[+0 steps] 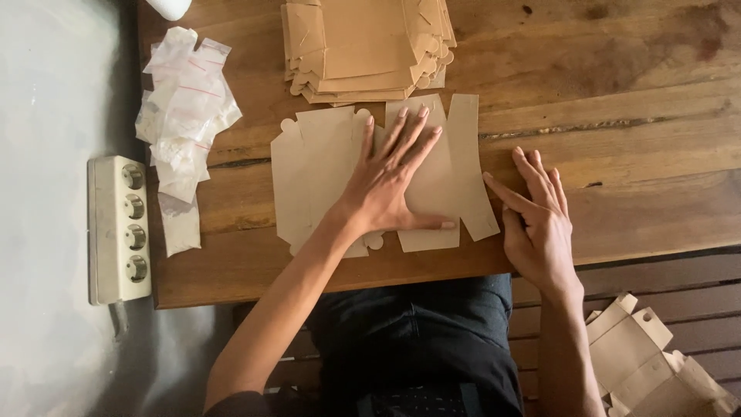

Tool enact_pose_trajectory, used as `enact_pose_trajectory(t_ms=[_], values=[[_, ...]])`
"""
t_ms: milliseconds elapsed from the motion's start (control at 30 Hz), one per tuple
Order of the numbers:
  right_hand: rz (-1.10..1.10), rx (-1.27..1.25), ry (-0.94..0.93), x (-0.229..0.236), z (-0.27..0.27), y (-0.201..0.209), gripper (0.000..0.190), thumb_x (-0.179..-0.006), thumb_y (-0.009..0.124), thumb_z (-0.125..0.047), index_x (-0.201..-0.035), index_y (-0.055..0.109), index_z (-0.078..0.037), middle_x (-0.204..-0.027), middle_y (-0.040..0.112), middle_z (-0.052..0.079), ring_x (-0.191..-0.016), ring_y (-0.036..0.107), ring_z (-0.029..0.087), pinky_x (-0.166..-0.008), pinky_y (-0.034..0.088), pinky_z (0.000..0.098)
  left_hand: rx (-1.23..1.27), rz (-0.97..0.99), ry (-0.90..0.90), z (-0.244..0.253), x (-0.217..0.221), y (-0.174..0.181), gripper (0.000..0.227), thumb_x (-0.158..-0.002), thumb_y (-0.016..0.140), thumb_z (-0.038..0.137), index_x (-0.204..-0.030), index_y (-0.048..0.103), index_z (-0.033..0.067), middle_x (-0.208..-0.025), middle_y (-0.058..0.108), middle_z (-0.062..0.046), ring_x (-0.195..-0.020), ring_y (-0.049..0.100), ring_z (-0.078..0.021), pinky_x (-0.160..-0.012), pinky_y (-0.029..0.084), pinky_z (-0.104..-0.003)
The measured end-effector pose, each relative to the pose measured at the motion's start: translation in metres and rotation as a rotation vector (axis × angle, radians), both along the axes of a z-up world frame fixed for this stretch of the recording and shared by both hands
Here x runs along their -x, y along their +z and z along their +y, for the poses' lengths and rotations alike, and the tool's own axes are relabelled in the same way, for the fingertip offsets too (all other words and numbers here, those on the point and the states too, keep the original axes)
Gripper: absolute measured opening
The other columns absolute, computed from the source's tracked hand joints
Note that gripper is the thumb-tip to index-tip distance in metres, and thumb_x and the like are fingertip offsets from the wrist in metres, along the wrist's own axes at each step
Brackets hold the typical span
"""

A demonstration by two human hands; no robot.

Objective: The person folds flat cardboard box blanks along pre-scored lines to form small boxes. They repeatedly pick up a blank, fold the side flaps and tabs, and place the finished box aside. The process is repeated for multiple units on a wooden work surface.

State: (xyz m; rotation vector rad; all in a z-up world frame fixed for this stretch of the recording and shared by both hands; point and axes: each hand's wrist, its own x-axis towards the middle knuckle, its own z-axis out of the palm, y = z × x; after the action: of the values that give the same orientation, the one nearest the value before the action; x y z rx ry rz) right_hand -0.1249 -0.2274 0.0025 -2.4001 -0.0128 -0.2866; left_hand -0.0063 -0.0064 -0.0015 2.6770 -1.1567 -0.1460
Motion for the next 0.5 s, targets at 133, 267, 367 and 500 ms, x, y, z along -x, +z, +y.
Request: enact_pose_trajectory(t_ms=[133, 267, 367, 500], values=[[-0.003, -0.065, -0.003, -0.0022, 0.0015, -0.0029, 0.046, -0.095, 0.051, 0.0, -0.135, 0.068, -0.018, -0.159, 0.044, 0.02, -0.154, 0.026, 0.041, -0.125, 0.008, 0.0548, -0.001, -0.014, 0.006, -0.0009, -0.0003, -0.004, 0.137, -0.062, 0.063, 0.096, -0.163, 0.022, 0.0124, -0.17, 0.008, -0.016, -0.157, 0.008, -0.0396, -0.121, 0.007, -0.07], [-0.016, -0.127, -0.028, -0.004, 0.003, -0.0069, 0.045, -0.095, 0.053, -0.001, -0.133, 0.068, -0.019, -0.159, 0.045, 0.016, -0.155, 0.027, 0.037, -0.125, 0.004, 0.0548, 0.036, 0.001, 0.008, 0.0007, 0.0019, -0.0028, 0.138, -0.061, 0.064, 0.095, -0.163, 0.022, 0.0126, -0.17, 0.009, -0.015, -0.157, 0.01, -0.0392, -0.121, 0.008, -0.071], [-0.029, -0.128, 0.002, -0.0032, 0.0023, -0.006, 0.042, -0.096, 0.055, -0.005, -0.135, 0.067, -0.017, -0.159, 0.044, 0.018, -0.154, 0.026, 0.041, -0.124, 0.003, 0.058, 0.024, 0.002, 0.017, -0.0004, 0.0005, -0.003, 0.139, -0.06, 0.063, 0.096, -0.163, 0.021, 0.0138, -0.171, 0.009, -0.014, -0.157, 0.009, -0.039, -0.121, 0.008, -0.071], [-0.031, -0.13, 0.011, -0.0016, 0.0025, -0.0017, 0.039, -0.098, 0.056, -0.008, -0.135, 0.067, -0.016, -0.158, 0.046, 0.019, -0.153, 0.027, 0.044, -0.123, 0.004, 0.0609, 0.009, 0.0, 0.021, -0.0001, 0.0021, -0.0054, 0.138, -0.062, 0.063, 0.097, -0.164, 0.02, 0.015, -0.171, 0.009, -0.013, -0.157, 0.009, -0.0381, -0.121, 0.008, -0.071]])
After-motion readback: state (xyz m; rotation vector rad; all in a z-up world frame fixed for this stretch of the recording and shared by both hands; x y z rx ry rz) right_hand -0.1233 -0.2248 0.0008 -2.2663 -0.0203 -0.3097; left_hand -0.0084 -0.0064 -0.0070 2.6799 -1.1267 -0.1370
